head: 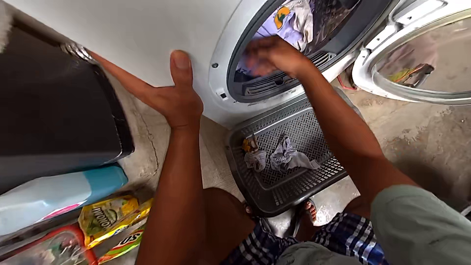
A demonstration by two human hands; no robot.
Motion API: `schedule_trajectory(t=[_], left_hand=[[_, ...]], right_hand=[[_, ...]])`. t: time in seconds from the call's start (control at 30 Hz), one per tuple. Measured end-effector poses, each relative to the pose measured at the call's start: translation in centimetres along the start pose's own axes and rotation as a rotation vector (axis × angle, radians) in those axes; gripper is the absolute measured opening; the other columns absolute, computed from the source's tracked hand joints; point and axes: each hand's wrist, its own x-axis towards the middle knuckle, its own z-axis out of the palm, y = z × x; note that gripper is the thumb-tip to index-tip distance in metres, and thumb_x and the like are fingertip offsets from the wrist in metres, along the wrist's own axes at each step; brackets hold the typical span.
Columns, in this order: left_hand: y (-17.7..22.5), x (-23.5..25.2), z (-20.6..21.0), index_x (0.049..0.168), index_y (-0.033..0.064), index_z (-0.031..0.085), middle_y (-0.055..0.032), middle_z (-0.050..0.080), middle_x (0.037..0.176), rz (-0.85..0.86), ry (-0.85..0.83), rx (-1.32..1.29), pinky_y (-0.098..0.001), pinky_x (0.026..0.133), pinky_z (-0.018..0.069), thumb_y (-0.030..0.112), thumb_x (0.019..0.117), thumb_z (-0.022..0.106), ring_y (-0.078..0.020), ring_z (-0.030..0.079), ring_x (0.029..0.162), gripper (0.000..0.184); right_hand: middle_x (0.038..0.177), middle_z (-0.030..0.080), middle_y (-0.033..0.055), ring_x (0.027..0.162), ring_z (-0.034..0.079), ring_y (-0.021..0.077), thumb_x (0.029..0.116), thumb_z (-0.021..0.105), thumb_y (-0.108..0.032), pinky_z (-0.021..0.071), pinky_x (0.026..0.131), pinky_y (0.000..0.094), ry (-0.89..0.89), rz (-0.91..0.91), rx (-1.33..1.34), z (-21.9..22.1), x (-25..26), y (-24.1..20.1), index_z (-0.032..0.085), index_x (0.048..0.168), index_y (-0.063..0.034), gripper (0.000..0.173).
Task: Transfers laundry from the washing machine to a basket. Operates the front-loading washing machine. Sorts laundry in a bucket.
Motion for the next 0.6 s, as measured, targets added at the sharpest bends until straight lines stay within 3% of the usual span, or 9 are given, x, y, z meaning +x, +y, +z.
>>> schedule_trajectory(t=[0.07,0.13,0.17,0.23,0.3,0.37,0.43,0.5,0.6], left_hand=[[-0.1,0.1,0.1,0.147,-0.0260,0.012,-0.0331,0.049,0.141,-0.009,-0.013,0.004,-0.0446,0.111,0.0493,0.039,0.0888,0.079,-0.0320,0.057,0.130,0.110],[-0.3,0.1,0.0,0.146,-0.0259,0.015,-0.0327,0.051,0.139,-0.011,-0.014,-0.006,-0.0460,0.110,0.0499,0.038,0.0883,0.079,-0.0325,0.058,0.128,0.107],[-0.2,0.1,0.0,0.146,-0.0255,0.016,-0.0320,0.051,0.138,-0.016,-0.012,-0.013,-0.0460,0.110,0.0505,0.038,0.0881,0.080,-0.0319,0.058,0.128,0.107],[0.3,0.1,0.3,0.144,-0.0261,0.017,-0.0316,0.052,0.136,0.001,-0.011,-0.008,-0.0451,0.109,0.0503,0.036,0.0888,0.079,-0.0305,0.059,0.126,0.104],[0.6,0.2,0.4,0.140,-0.0257,0.023,-0.0290,0.055,0.131,0.022,-0.017,-0.003,-0.0445,0.107,0.0511,0.035,0.0900,0.077,-0.0285,0.060,0.123,0.095],[0.5,0.3,0.5,0.138,-0.0239,0.026,-0.0265,0.057,0.127,0.015,-0.012,-0.021,-0.0445,0.105,0.0527,0.033,0.0894,0.077,-0.0274,0.062,0.119,0.091],[0.4,0.2,0.5,0.138,-0.0226,0.026,-0.0245,0.058,0.125,0.001,-0.003,-0.039,-0.0439,0.103,0.0537,0.030,0.0891,0.077,-0.0266,0.062,0.117,0.088],[0.5,0.1,0.5,0.138,-0.0210,0.026,-0.0231,0.058,0.124,0.013,-0.003,-0.045,-0.0446,0.103,0.0543,0.031,0.0902,0.076,-0.0262,0.063,0.117,0.087],[0.5,0.1,0.7,0.139,-0.0190,0.023,-0.0199,0.057,0.128,0.043,0.000,-0.029,-0.0435,0.106,0.0530,0.039,0.0904,0.077,-0.0228,0.062,0.121,0.093]], right_hand=[[0.096,0.074,0.0128,0.081,0.074,0.0219,0.1043,0.049,-0.026,0.0635,0.075,0.0425,-0.108,0.184,-0.017,0.0,-6.4,6.6,0.067,0.114,0.0009,0.034],[0.092,0.074,0.0193,0.077,0.072,0.0310,0.0990,0.060,-0.051,0.0601,0.070,0.0511,-0.157,0.481,-0.194,3.6,-12.4,18.7,0.069,0.115,0.0029,0.057],[0.102,0.069,0.0272,0.089,0.068,0.0404,0.0908,0.064,-0.067,0.0546,0.079,0.0599,-0.140,0.651,-0.290,6.7,-15.2,25.0,0.062,0.126,0.0072,0.082],[0.144,0.051,0.0349,0.131,0.053,0.0498,0.0725,0.072,-0.080,0.0421,0.109,0.0664,-0.047,0.994,-0.301,13.3,-19.0,31.3,0.024,0.159,0.0033,0.129],[0.158,0.032,0.0353,0.140,0.041,0.0530,0.0632,0.078,-0.082,0.0391,0.111,0.0663,0.096,1.106,-0.211,19.1,-19.1,30.1,0.001,0.165,-0.0092,0.147],[0.158,0.031,0.0346,0.133,0.049,0.0529,0.0581,0.083,-0.078,0.0484,0.100,0.0649,0.140,1.018,-0.284,23.5,-16.6,27.2,0.003,0.166,-0.0184,0.147],[0.158,0.027,0.0355,0.130,0.049,0.0559,0.0597,0.092,-0.057,0.0507,0.094,0.0682,0.095,0.822,-0.355,26.6,-12.9,25.6,0.009,0.166,-0.0274,0.138],[0.163,0.014,0.0369,0.132,0.042,0.0618,0.0768,0.084,-0.030,0.0452,0.094,0.0750,-0.037,0.639,-0.473,29.3,-9.6,25.4,0.019,0.165,-0.0307,0.109],[0.162,0.026,0.0320,0.137,0.041,0.0574,0.0965,0.063,-0.013,0.0415,0.102,0.0739,-0.270,0.555,-0.592,29.6,-7.5,25.6,0.049,0.153,-0.0227,0.059]])
